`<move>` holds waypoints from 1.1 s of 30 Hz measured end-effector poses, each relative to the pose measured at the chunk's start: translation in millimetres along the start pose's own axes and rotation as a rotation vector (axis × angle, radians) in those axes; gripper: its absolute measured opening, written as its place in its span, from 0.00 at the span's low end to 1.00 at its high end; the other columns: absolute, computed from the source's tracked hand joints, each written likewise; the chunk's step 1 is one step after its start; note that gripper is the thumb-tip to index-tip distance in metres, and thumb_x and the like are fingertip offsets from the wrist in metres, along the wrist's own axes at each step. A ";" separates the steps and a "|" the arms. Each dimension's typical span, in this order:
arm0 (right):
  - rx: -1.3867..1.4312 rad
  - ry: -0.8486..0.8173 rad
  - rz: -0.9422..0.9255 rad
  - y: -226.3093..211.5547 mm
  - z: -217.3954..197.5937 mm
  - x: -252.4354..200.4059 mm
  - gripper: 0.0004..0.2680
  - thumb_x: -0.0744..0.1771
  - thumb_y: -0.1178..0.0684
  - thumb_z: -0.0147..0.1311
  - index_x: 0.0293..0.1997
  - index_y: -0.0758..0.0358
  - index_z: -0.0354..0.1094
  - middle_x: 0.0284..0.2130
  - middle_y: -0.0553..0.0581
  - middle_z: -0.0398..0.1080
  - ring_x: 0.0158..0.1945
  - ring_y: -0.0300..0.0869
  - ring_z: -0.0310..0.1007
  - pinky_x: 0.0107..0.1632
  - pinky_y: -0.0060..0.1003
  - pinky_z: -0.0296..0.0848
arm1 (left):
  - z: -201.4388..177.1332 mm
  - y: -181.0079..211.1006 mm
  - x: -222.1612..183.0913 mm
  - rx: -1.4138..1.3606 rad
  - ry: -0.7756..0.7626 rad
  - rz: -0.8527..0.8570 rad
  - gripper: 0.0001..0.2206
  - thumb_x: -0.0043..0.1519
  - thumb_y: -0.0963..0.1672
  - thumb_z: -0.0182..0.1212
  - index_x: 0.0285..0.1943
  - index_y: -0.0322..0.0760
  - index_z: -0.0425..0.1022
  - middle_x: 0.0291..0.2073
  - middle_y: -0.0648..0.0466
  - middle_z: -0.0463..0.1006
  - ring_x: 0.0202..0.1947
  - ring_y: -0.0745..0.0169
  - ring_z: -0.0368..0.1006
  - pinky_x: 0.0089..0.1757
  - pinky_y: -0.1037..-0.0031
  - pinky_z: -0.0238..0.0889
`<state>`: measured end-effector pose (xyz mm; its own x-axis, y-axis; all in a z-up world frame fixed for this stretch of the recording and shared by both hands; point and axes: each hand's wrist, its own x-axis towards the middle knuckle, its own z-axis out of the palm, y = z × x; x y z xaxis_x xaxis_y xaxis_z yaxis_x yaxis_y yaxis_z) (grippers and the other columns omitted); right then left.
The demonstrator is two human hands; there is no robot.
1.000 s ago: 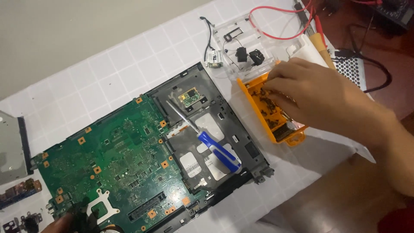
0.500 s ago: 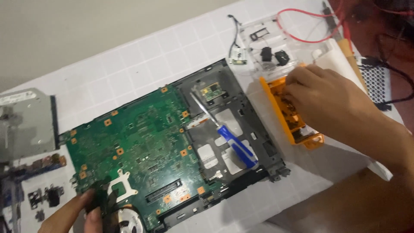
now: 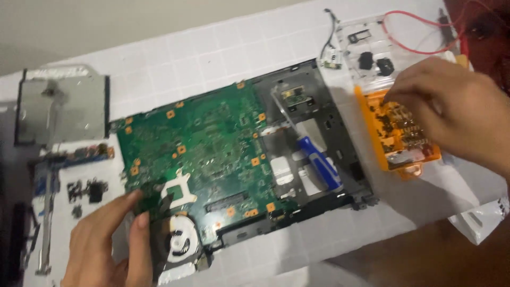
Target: Removing screws from a laptop cooling fan and motherboard using a precision screwdriver to disassemble the device.
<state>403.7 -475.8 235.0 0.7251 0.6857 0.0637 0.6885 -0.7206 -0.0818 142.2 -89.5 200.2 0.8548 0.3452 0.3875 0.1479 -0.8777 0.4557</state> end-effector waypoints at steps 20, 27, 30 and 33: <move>0.784 -0.765 0.218 -265.6 -5.4 66.4 0.08 0.68 0.48 0.60 0.35 0.53 0.88 0.14 0.53 0.71 0.17 0.39 0.58 0.25 0.34 0.57 | -27.2 10.0 -33.1 -0.458 -0.010 0.181 0.06 0.65 0.41 0.63 0.48 0.33 0.79 0.42 0.49 0.82 0.40 0.53 0.78 0.46 0.66 0.69; 0.702 -0.824 0.340 -272.3 -6.1 62.2 0.08 0.67 0.50 0.62 0.34 0.56 0.89 0.18 0.55 0.74 0.22 0.42 0.67 0.31 0.34 0.64 | -14.2 12.7 -48.7 -0.500 0.019 0.168 0.05 0.66 0.41 0.62 0.47 0.34 0.78 0.41 0.52 0.81 0.39 0.56 0.77 0.44 0.68 0.67; 0.786 -0.850 0.335 -269.0 0.8 57.8 0.10 0.67 0.51 0.61 0.34 0.61 0.90 0.23 0.53 0.75 0.25 0.41 0.65 0.33 0.35 0.66 | -10.8 12.9 -53.0 -0.508 0.065 0.136 0.06 0.64 0.40 0.65 0.48 0.34 0.78 0.42 0.52 0.83 0.39 0.57 0.79 0.44 0.68 0.70; 0.801 -0.790 0.284 -270.1 1.0 56.0 0.09 0.66 0.52 0.61 0.31 0.61 0.90 0.29 0.46 0.84 0.27 0.38 0.73 0.35 0.33 0.73 | -10.0 13.2 -53.3 -0.539 0.052 0.145 0.05 0.66 0.40 0.61 0.47 0.34 0.79 0.41 0.52 0.82 0.37 0.57 0.77 0.44 0.69 0.68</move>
<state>258.3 -242.7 259.6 0.4497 0.5865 -0.6737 0.0931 -0.7809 -0.6176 93.6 -116.1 193.6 0.8198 0.2619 0.5093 -0.2559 -0.6281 0.7349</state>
